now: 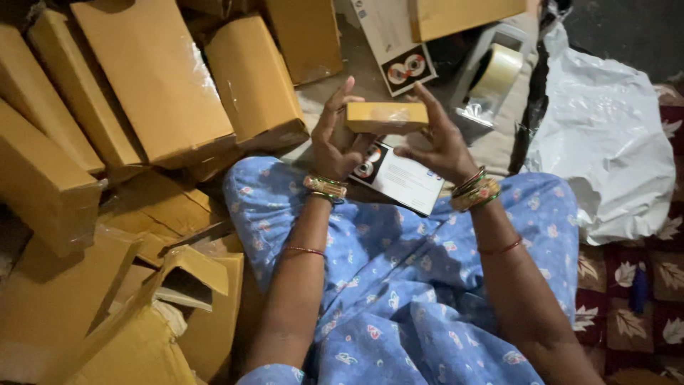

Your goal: The person sits on the floor surrounded by cardboard boxes and packaging materials. They open a smartwatch box, remove the watch and accessories, place them into a small cardboard box, and seal it with tape. The process is repeated with another smartwatch.

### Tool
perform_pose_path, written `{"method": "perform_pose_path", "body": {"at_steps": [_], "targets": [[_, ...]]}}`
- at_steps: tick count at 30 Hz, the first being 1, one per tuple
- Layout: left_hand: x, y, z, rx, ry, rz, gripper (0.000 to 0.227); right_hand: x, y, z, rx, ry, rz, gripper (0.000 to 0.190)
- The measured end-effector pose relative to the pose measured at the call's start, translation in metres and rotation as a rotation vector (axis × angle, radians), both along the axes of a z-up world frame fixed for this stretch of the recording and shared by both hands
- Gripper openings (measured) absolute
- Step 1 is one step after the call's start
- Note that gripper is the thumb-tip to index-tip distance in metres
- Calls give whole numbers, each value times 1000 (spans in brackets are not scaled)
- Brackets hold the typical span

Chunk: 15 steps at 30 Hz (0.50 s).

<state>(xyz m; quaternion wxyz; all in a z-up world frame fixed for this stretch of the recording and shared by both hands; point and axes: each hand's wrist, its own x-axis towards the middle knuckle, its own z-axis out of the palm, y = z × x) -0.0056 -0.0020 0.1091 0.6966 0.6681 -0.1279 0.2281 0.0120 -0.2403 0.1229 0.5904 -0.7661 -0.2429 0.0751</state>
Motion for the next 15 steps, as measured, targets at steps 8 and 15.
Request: {"method": "perform_pose_path", "body": {"at_steps": [8, 15], "targets": [[2, 15, -6, 177, -136, 366, 58, -76, 2, -38, -1050, -79, -211, 131], [3, 23, -23, 9, -166, 410, 31, -66, -15, -13, -741, -134, -316, 77]]}}
